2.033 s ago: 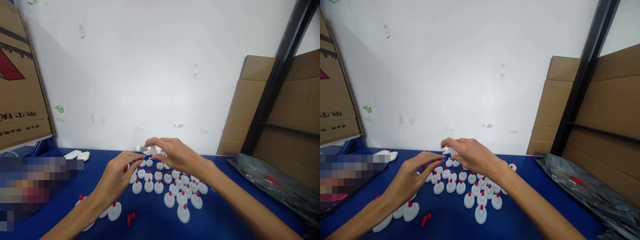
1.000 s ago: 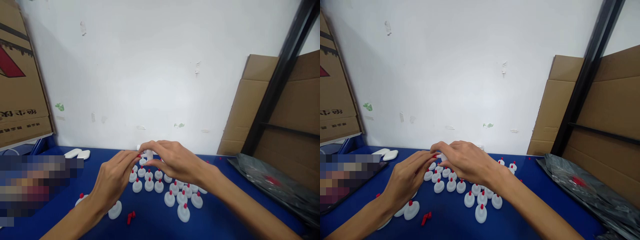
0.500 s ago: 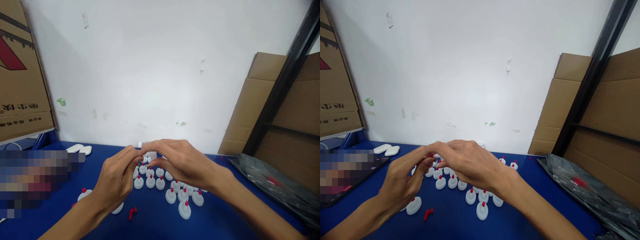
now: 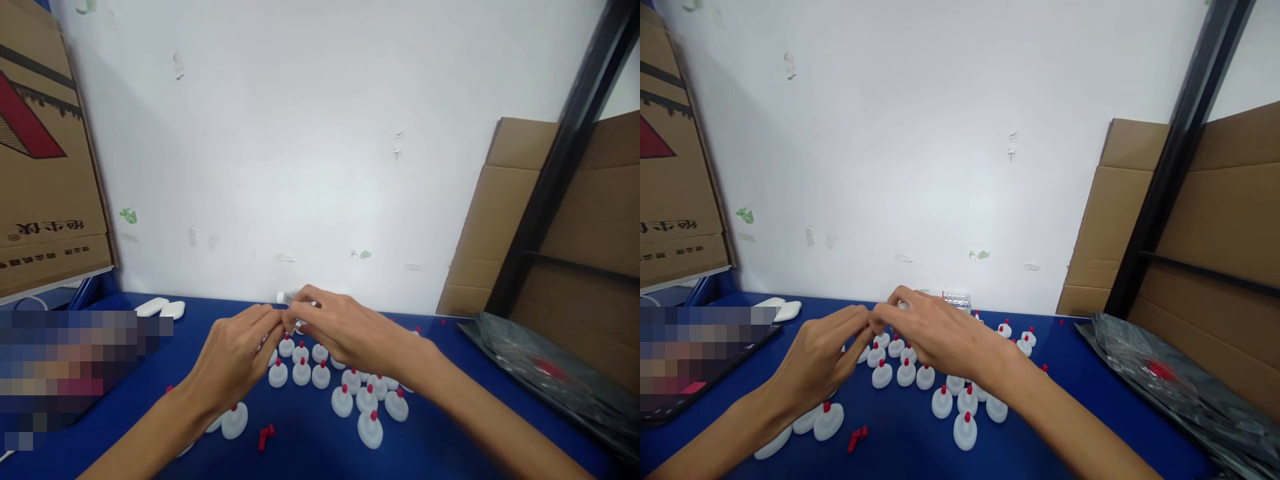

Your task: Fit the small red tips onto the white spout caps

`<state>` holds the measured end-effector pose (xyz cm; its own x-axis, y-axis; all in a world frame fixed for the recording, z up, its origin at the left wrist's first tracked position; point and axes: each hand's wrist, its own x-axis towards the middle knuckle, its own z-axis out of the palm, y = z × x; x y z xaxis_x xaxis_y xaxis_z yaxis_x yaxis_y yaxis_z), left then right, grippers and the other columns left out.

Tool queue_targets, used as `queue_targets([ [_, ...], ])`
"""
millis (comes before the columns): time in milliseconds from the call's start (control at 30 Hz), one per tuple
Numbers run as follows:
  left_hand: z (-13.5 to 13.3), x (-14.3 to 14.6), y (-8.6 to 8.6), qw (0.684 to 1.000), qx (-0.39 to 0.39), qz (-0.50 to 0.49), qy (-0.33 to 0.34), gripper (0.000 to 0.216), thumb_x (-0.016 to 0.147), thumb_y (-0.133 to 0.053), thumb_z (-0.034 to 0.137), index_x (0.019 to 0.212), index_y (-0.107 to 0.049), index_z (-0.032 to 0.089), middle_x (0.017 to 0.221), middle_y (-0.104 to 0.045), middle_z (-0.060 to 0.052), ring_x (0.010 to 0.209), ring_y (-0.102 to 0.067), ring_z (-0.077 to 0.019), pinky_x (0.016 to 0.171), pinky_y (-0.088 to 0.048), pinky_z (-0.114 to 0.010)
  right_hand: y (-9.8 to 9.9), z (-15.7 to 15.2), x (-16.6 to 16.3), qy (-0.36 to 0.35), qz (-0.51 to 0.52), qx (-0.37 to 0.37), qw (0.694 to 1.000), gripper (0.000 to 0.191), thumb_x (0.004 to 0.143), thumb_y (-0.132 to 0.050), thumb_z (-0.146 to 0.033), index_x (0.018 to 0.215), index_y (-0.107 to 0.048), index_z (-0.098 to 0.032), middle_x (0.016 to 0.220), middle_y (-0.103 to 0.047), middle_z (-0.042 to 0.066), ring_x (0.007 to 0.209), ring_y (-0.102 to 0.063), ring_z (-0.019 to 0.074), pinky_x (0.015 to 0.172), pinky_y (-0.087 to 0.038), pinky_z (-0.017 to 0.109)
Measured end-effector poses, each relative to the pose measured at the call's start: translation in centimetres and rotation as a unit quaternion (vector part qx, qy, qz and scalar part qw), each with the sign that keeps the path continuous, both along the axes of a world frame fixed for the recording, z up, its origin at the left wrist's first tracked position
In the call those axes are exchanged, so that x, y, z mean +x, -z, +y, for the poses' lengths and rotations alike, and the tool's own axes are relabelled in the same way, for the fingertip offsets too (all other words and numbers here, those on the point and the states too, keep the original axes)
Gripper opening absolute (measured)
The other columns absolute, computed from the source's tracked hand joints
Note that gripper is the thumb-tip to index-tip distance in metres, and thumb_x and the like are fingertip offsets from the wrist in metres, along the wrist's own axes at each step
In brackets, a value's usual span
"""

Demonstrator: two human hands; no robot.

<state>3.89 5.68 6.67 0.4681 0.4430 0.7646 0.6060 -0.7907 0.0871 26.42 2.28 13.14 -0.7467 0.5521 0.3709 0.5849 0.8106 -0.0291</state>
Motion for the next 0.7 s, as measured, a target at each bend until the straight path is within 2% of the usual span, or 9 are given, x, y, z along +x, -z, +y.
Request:
queue_targets([
  [133, 0.8, -0.8, -0.3, 0.994, -0.078, 0.074, -0.029, 0.032, 0.104, -0.042, 0.034, 0.094, -0.07, 0.021, 0.084, -0.069, -0.005, 0.078, -0.061, -0.0209, 0.064, -0.037, -0.03, 1.1, 1.8, 0.7, 0.03, -0.01, -0.015, 0.999, 0.021, 0.108, -0.045, -0.021, 0.122, -0.061, -0.022, 0.118, -0.066, 0.008, 0.083, -0.064, 0.0169, 0.072, -0.051, 0.033],
  [300, -0.7, -0.6, -0.4, 0.953, -0.233, 0.196, -0.006, 0.02, 0.093, -0.061, 0.032, 0.076, -0.07, 0.026, 0.07, -0.069, 0.001, 0.069, -0.062, -0.0184, 0.063, -0.037, -0.029, 2.6, 4.4, 1.8, 0.056, 0.0, -0.034, 0.998, 0.033, 0.112, -0.039, -0.034, 0.125, -0.065, -0.019, 0.12, -0.07, 0.01, 0.107, -0.067, 0.0224, 0.09, -0.051, 0.038],
  [400, -2.1, 0.0, 0.2, 0.925, -0.299, 0.236, 0.007, 0.007, 0.084, -0.071, 0.032, 0.08, -0.072, 0.027, 0.079, -0.071, 0.001, 0.077, -0.066, -0.0198, 0.065, -0.041, -0.028, 3.5, 5.2, 2.0, 0.053, -0.028, -0.054, 0.997, 0.04, 0.112, -0.037, -0.038, 0.113, -0.071, -0.018, 0.109, -0.075, 0.008, 0.098, -0.069, 0.0226, 0.09, -0.051, 0.039],
  [500, -2.8, 0.3, 0.4, 0.909, -0.334, 0.25, 0.004, 0.01, 0.083, -0.07, 0.035, 0.081, -0.069, 0.025, 0.087, -0.071, -0.001, 0.082, -0.065, -0.0218, 0.068, -0.043, -0.029, 4.2, 5.4, 2.0, 0.054, -0.057, -0.072, 0.994, 0.044, 0.111, -0.038, -0.043, 0.101, -0.074, -0.019, 0.09, -0.075, 0.005, 0.083, -0.068, 0.0217, 0.082, -0.051, 0.037],
  [600, -2.8, 0.2, 0.3, 0.9, -0.355, 0.255, -0.005, 0.013, 0.082, -0.069, 0.038, 0.081, -0.069, 0.025, 0.088, -0.07, -0.003, 0.085, -0.064, -0.024, 0.07, -0.044, -0.032, 4.4, 5.4, 2.0, 0.069, -0.063, -0.073, 0.993, 0.046, 0.11, -0.037, -0.048, 0.104, -0.074, -0.019, 0.081, -0.073, 0.004, 0.078, -0.067, 0.0222, 0.08, -0.05, 0.038],
  [700, -2.5, -0.1, 0.5, 0.894, -0.37, 0.254, -0.012, 0.011, 0.078, -0.071, 0.036, 0.08, -0.069, 0.025, 0.088, -0.07, -0.003, 0.084, -0.064, -0.0247, 0.069, -0.044, -0.032, 4.4, 5.6, 2.0, 0.086, -0.047, -0.058, 0.993, 0.05, 0.112, -0.03, -0.047, 0.107, -0.071, -0.018, 0.087, -0.073, 0.006, 0.08, -0.066, 0.0225, 0.082, -0.048, 0.039],
])
